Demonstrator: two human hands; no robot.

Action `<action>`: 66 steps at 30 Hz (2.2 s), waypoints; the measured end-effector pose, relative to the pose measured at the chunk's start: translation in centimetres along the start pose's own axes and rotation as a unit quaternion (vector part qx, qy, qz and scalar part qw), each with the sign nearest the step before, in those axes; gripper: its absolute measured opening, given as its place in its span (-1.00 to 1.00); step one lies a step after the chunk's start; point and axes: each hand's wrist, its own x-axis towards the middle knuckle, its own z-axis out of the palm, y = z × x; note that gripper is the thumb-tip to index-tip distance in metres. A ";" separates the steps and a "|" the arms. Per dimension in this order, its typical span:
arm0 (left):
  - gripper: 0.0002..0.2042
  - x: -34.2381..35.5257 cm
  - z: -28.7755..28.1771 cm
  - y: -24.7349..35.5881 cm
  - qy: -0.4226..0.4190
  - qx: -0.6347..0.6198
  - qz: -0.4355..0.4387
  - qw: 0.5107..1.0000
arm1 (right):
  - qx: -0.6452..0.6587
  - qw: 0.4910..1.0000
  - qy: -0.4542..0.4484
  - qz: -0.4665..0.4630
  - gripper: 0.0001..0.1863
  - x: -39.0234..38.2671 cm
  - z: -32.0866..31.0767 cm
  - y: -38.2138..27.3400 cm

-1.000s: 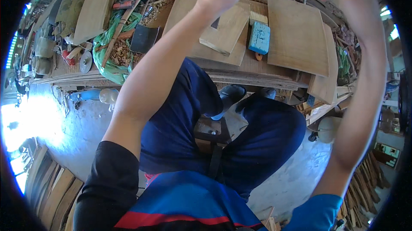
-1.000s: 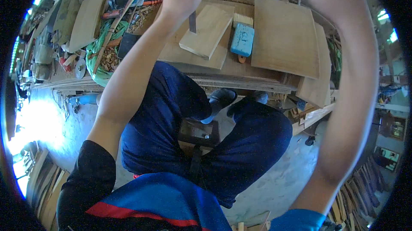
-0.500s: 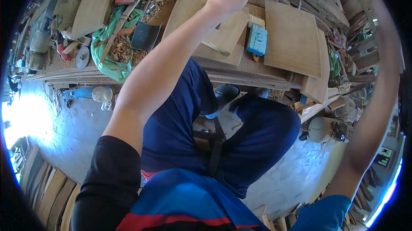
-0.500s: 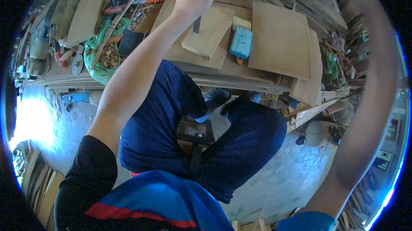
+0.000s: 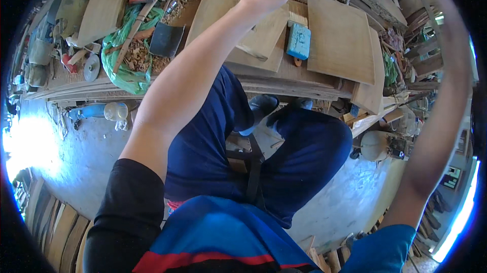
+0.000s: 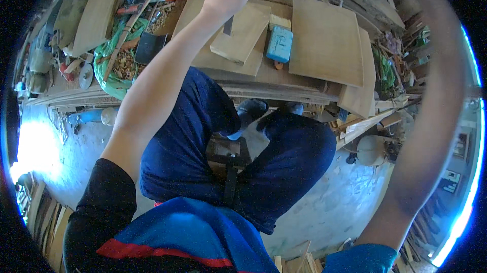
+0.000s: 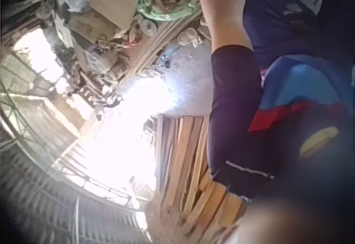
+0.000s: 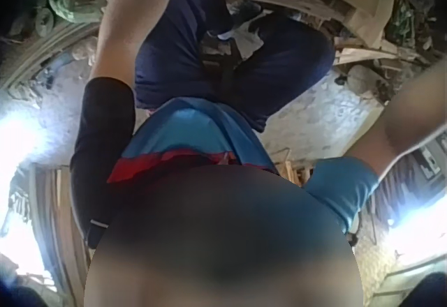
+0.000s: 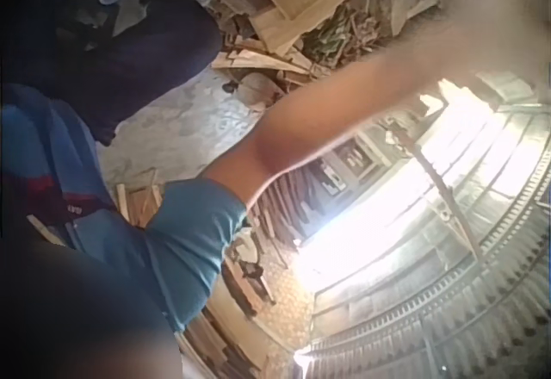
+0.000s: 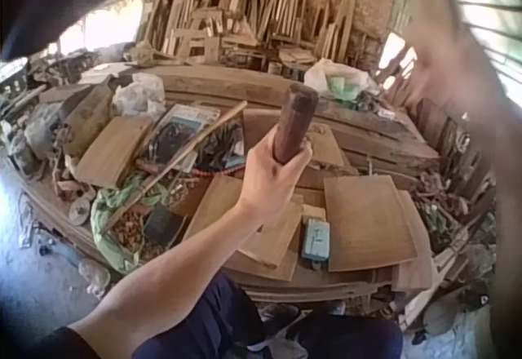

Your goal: Chiseling wood using a mallet and a chisel on a workbench in a workshop.

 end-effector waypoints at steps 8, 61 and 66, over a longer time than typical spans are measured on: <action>-0.93 0.7 -1.7 -2.5 0.037 -0.175 0.009 0.984 | 0.432 0.878 0.139 0.155 -0.56 -3.4 2.5 -6.6; -0.68 0.9 -1.8 -2.2 0.132 -0.042 0.018 0.990 | 0.475 0.829 -0.052 0.290 -0.24 -12.8 21.3 -8.5; -0.68 1.1 -2.6 -2.3 0.135 -0.070 0.010 0.988 | 0.488 0.823 -0.053 0.284 -0.27 -12.4 21.4 -8.8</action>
